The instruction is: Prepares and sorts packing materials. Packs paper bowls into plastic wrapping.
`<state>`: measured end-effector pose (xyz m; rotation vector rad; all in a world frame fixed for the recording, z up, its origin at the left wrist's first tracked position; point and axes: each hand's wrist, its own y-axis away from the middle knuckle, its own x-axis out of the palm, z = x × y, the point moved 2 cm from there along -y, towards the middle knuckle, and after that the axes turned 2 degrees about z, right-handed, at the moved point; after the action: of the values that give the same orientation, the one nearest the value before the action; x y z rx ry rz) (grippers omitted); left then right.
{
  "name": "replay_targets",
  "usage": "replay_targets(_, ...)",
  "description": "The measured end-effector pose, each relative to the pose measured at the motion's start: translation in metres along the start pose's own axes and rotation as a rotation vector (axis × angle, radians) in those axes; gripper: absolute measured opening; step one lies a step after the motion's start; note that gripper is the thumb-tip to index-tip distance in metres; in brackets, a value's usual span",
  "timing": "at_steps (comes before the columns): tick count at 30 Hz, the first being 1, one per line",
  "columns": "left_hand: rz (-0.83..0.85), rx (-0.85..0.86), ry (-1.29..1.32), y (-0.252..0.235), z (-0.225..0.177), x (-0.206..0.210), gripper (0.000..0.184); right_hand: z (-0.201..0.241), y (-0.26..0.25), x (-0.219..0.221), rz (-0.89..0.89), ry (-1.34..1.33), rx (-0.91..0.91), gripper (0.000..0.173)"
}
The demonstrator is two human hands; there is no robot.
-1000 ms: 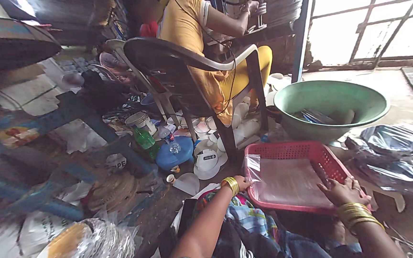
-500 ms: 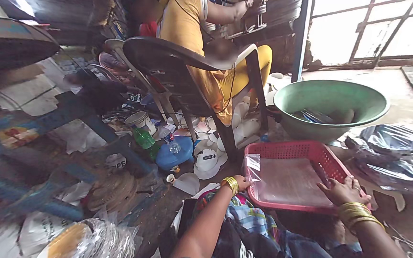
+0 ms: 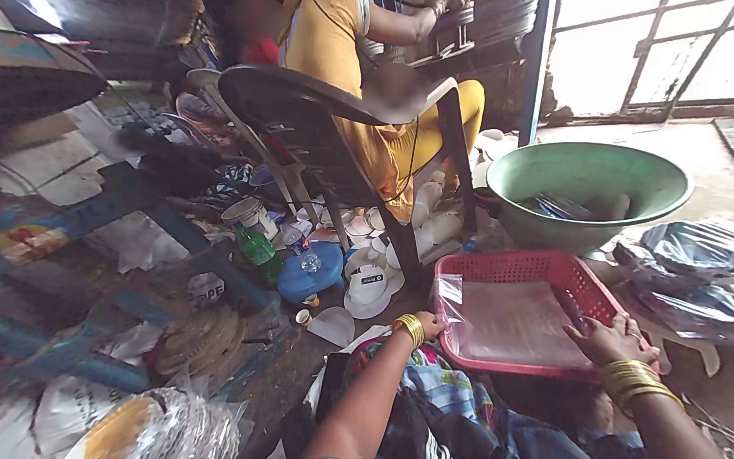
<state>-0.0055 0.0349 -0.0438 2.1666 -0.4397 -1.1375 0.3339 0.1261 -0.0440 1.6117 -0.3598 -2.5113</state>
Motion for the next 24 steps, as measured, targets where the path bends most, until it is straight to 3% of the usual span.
replay_targets(24, -0.001, 0.016, -0.014, -0.0027, 0.0010, -0.0005, 0.062, 0.0007, 0.0001, 0.0000, 0.003, 0.014, 0.002, 0.065)
